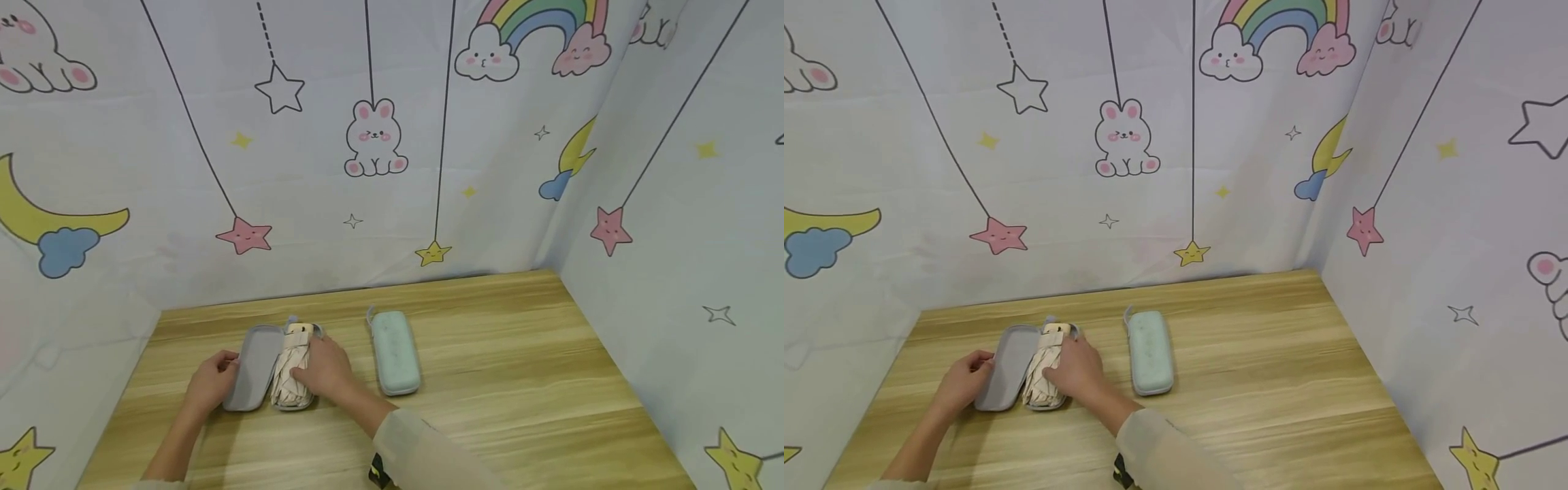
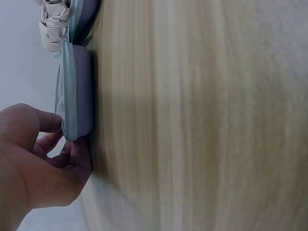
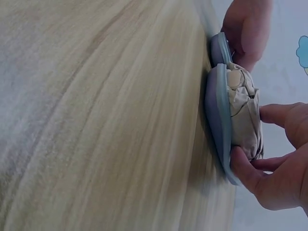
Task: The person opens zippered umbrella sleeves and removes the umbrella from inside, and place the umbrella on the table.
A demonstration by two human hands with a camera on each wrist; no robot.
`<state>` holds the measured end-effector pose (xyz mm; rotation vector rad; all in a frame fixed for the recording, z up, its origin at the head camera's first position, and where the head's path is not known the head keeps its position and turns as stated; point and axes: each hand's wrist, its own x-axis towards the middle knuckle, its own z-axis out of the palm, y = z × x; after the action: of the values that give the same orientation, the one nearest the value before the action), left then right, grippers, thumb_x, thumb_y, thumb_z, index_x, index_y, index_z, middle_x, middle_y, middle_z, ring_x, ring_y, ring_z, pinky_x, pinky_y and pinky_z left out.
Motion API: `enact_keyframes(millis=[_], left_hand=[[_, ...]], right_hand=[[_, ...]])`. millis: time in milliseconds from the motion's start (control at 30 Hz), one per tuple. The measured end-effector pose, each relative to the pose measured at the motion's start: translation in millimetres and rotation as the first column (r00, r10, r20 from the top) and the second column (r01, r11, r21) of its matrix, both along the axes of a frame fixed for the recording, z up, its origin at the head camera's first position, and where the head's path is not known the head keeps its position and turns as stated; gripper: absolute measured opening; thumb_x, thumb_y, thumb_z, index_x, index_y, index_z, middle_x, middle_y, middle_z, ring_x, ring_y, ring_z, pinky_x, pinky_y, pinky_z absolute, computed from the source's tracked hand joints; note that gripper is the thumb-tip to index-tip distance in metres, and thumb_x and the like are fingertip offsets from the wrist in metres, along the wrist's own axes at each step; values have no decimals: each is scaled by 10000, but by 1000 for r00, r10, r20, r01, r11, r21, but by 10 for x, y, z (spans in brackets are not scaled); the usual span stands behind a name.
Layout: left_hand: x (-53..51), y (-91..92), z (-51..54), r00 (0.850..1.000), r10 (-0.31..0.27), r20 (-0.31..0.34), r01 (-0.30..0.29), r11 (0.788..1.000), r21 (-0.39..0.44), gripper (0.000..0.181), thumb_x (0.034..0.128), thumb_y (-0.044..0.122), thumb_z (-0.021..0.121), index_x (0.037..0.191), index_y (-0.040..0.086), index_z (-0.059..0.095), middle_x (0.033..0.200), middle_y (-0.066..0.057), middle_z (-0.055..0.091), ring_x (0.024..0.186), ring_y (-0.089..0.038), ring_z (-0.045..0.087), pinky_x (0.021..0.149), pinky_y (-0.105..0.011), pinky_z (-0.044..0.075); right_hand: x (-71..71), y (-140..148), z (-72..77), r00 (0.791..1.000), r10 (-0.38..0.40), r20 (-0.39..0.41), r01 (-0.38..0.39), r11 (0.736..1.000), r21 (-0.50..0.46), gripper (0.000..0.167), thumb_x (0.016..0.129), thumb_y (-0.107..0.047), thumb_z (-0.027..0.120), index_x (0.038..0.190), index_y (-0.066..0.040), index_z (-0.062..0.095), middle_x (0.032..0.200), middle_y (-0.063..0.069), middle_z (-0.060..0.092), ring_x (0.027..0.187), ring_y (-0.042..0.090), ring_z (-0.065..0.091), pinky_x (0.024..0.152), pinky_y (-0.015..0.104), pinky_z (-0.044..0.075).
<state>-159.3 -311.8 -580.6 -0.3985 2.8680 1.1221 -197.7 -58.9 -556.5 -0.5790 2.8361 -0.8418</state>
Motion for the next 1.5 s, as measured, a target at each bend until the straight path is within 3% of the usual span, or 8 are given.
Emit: enact_keyframes(millis=[133, 333, 600, 767, 933, 1133, 1267, 1500], left_hand=[[1, -1, 14, 1000, 1, 3, -1, 1000, 1, 396, 1101, 203, 458, 1323, -87, 610, 1142, -243, 688, 1025, -368, 653, 751, -371, 508], [-10, -1, 13, 1000, -6, 6, 6, 1000, 0, 398, 1107, 210, 455, 1328, -86, 603, 1134, -234, 688, 1015, -356, 651, 748, -367, 503], [-3, -5, 2, 1000, -9, -3, 9, 1000, 4, 391, 1103, 195, 455, 1320, -94, 604, 1092, -207, 692, 973, -328, 649, 726, -359, 501], [-8, -10, 9, 1000, -8, 1, 8, 1000, 3, 390, 1102, 192, 453, 1321, -94, 601, 1094, -204, 690, 970, -323, 648, 721, -358, 500], [-12, -13, -6, 1000, -6, -5, 6, 1000, 4, 380, 1099, 187, 455, 1308, -92, 606, 1082, -197, 689, 962, -316, 643, 722, -355, 497], [-9, -2, -10, 1000, -4, -6, 4, 1000, -3, 387, 1094, 187, 452, 1307, -96, 608, 1098, -214, 690, 983, -336, 647, 737, -362, 499], [-2, -4, -4, 1000, -2, -3, 2, 1000, 5, 391, 1099, 190, 448, 1314, -98, 603, 1095, -210, 688, 975, -332, 647, 725, -357, 500], [0, -12, -15, 1000, -3, -2, 3, 1000, 13, 394, 1107, 198, 451, 1323, -96, 600, 1091, -201, 688, 972, -322, 646, 722, -354, 499]], right_hand=[[8, -17, 38, 1000, 9, 10, -9, 1000, 3, 686, 903, -444, 839, 1404, -29, 620, 1249, 98, 724, 1146, 231, 687, 933, 325, 560], [-8, -21, 71, 996, -27, 90, 32, 998, -46, 581, 845, -430, 900, 1223, -43, 687, 1048, 63, 744, 975, 203, 704, 818, 307, 571], [1, -41, -27, 990, -49, 133, 66, 990, -123, 653, 838, -413, 907, 1355, -96, 665, 1222, 31, 734, 1162, 211, 669, 988, 359, 534], [50, -29, -53, 996, -23, 89, 36, 988, -150, 759, 863, -406, 878, 1492, -107, 576, 1389, 39, 669, 1280, 227, 624, 1064, 408, 501], [84, -17, -70, 998, -4, 61, 14, 984, -177, 763, 875, -376, 850, 1514, -97, 539, 1455, 54, 615, 1319, 240, 597, 1093, 425, 481], [70, 34, -147, 994, -8, 112, 44, 945, -325, 750, 847, -315, 883, 1490, -113, 553, 1350, 17, 645, 1206, 188, 624, 1012, 343, 516], [58, 74, -192, 989, 11, 148, 56, 895, -442, 724, 829, -242, 913, 1450, -106, 565, 1179, -22, 647, 1032, 98, 612, 898, 271, 532], [53, 112, -251, 975, 29, 221, 103, 822, -560, 682, 828, -142, 910, 1409, -72, 561, 1102, -33, 624, 907, 39, 590, 791, 230, 537]])
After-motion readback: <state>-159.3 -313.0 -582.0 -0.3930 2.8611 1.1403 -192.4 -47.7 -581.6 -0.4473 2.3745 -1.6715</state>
